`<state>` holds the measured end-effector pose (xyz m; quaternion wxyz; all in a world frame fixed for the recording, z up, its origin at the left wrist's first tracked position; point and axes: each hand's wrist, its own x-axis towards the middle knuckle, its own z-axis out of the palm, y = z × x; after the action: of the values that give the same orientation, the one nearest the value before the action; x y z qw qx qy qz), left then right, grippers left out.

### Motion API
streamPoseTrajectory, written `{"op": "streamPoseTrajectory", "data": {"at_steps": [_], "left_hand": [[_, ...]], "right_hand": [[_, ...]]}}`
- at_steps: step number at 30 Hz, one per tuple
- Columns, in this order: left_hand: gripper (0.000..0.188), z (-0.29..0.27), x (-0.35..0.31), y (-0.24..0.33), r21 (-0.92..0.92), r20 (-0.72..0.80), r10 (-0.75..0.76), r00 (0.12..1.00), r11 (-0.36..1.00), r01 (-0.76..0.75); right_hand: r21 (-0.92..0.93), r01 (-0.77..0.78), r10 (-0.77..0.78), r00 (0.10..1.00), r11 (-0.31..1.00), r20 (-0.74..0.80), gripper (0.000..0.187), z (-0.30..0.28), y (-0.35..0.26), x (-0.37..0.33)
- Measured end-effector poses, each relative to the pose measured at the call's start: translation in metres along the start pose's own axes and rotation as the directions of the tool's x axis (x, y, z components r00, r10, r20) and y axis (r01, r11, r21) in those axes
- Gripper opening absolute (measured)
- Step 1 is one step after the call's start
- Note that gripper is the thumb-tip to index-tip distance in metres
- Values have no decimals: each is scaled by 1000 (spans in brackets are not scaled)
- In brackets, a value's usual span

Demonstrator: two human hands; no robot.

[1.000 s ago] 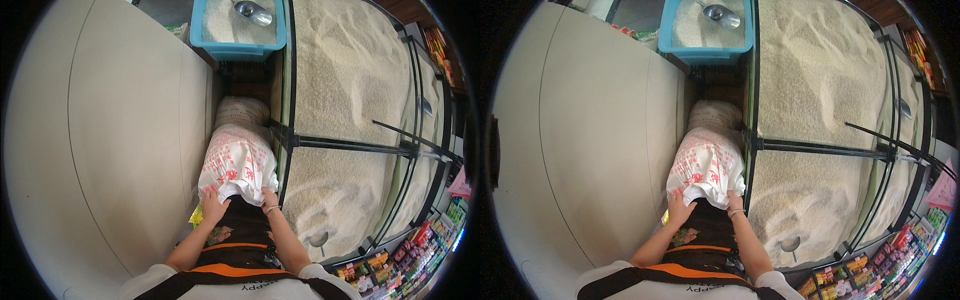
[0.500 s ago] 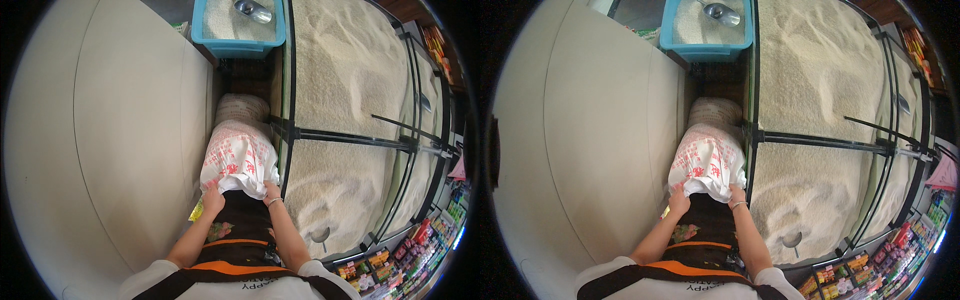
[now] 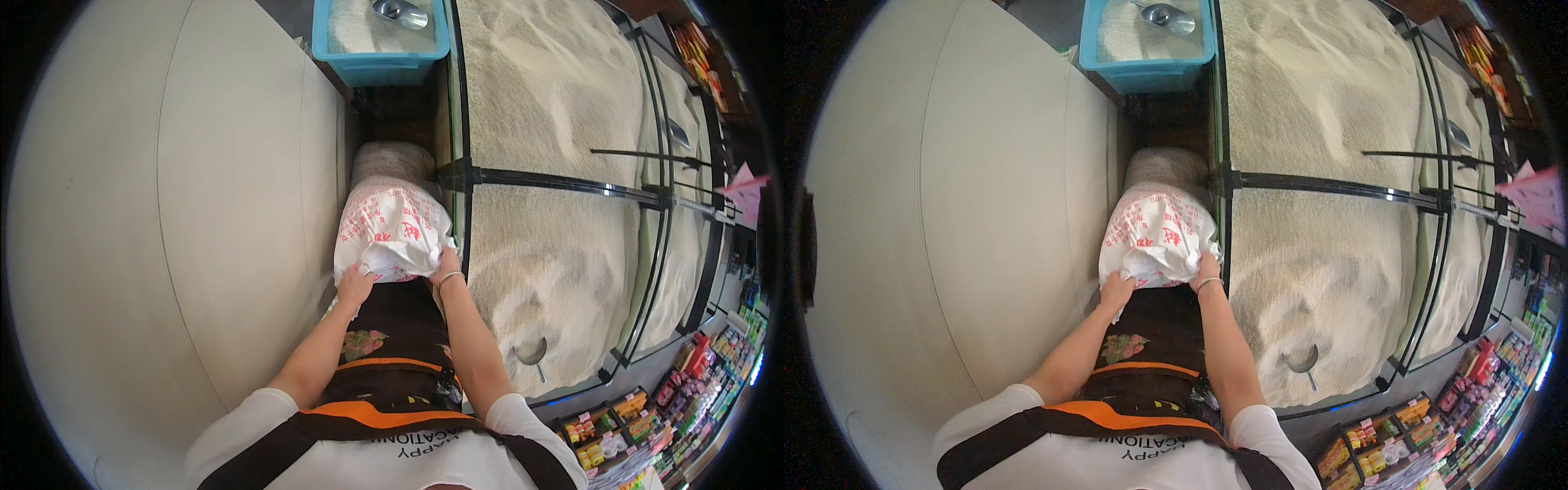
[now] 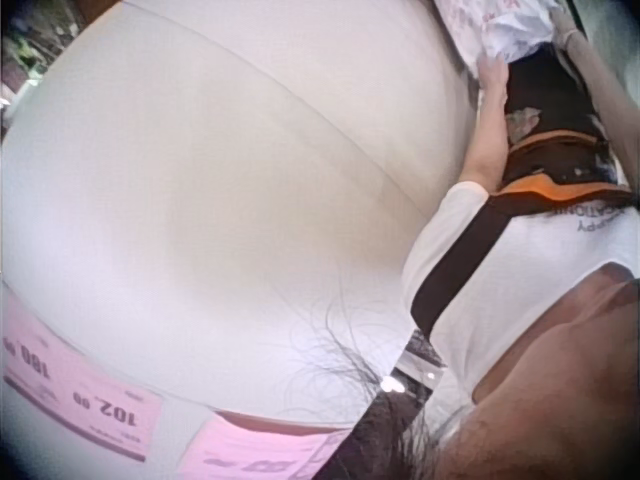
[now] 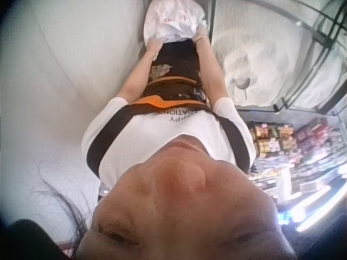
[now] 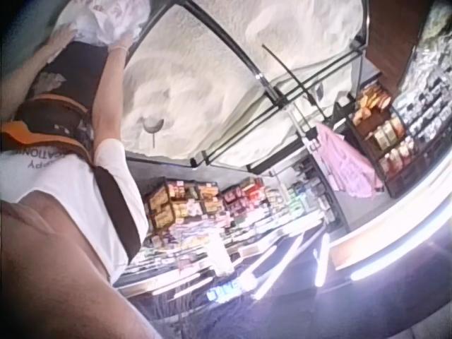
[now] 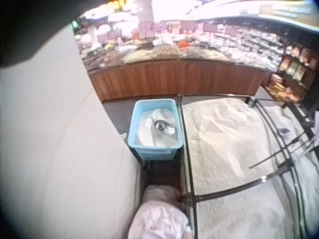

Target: The person moves large bags of rice by hand to clear an area, sweeps the floor with a broom, and then uses a dustpan to collect the swept debris.

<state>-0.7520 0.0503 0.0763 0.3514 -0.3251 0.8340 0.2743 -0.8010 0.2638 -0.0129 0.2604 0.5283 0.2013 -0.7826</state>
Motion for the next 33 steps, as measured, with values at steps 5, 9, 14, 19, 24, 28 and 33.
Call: {"op": "streamPoseTrajectory", "data": {"at_steps": [5,9,14,19,24,28,33], "left_hand": [[74,-23,-14,-1,220,224,134,965,958,-184],[61,-3,-11,-22,329,176,140,974,925,-192],[54,30,-12,-78,578,239,130,962,777,-249],[53,67,-1,-106,634,298,98,950,724,-273],[53,84,-11,-113,661,216,201,956,690,-295],[54,78,-11,-109,694,216,213,953,652,-304],[54,65,-34,-93,649,177,177,968,718,-250]], "right_hand": [[15,-19,18,999,1000,28,30,25,-4,-48],[172,-76,87,995,982,-56,25,-6,5,-36],[106,-142,147,988,984,-45,23,-66,50,-20],[202,-166,205,960,965,-190,24,-95,53,-42],[149,-120,138,983,982,-118,25,-114,58,-43],[61,-171,176,979,983,-103,24,-102,55,-52],[-141,-193,190,981,971,-34,30,-87,50,-59]]}}
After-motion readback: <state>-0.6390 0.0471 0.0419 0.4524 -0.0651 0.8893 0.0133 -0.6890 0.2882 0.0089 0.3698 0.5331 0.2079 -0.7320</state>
